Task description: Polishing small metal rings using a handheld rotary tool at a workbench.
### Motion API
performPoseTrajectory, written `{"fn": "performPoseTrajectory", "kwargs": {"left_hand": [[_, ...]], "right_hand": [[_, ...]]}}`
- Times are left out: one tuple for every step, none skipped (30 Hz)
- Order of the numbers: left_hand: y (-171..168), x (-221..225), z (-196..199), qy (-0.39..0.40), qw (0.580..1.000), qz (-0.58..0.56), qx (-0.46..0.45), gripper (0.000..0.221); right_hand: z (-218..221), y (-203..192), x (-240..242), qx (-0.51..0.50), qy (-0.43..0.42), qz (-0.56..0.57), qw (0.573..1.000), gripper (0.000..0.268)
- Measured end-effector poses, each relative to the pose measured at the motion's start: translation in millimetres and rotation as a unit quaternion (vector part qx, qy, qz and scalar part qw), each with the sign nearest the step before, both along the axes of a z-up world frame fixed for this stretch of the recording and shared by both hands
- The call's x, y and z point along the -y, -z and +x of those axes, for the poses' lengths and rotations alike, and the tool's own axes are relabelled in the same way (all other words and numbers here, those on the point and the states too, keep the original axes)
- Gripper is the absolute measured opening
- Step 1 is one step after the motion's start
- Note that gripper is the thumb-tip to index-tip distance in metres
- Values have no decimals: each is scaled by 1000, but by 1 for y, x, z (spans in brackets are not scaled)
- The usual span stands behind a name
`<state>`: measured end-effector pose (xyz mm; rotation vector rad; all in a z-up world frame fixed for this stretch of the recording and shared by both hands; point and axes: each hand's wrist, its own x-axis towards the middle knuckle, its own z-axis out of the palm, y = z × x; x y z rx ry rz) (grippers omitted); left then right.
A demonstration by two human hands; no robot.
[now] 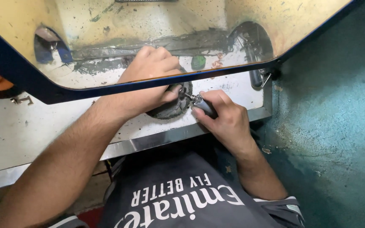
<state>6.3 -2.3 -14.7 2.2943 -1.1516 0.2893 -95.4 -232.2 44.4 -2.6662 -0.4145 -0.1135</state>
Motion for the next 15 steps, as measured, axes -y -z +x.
{"fn": "performPoseTrajectory", "kwargs": {"left_hand": [[1,1,0,1,1000,1,1,22],[2,1,0,0,1000,-3,-1,22],[4,1,0,-2,1000,-7,-4,23],[4,1,0,-2,1000,-7,-4,23],[3,1,0,1,1000,-6,-6,21],[2,0,2,4,1000,-5,-7,19],[0,0,1,5,1000,-5,-5,19],[-2,-1,1,8,1000,-2,-12,20],[-5,-1,1,12,1000,0,-18,21],[-6,-4,2,13,1000,1,-16,21],[-7,-6,2,17,1000,-1,-24,20],[-10,-9,5,21,999,-2,-28,19],[-12,-10,5,22,999,-1,-23,19],[-14,-12,5,28,999,-4,-45,17],[-15,-14,5,33,997,-7,-67,15]], "right_hand": [[0,0,1,1,1,1,1000,33],[-1,0,2,3,-1,1,1000,33],[-1,1,3,5,-3,2,1000,33],[-1,0,2,5,-3,2,1000,33],[-1,0,2,-1,-2,5,1000,33],[0,-1,1,-6,0,8,1000,33],[0,-1,2,-4,1,8,1000,33],[0,-1,2,-6,2,7,1000,33],[-1,-1,2,-8,4,6,1000,34],[-2,1,5,-6,5,7,1000,34],[-2,3,7,-29,24,42,998,34],[-1,4,10,-50,43,78,995,35],[-4,2,16,-45,44,79,995,35],[-6,1,21,-55,76,104,990,35],[-8,1,26,-65,107,130,984,34]]}}
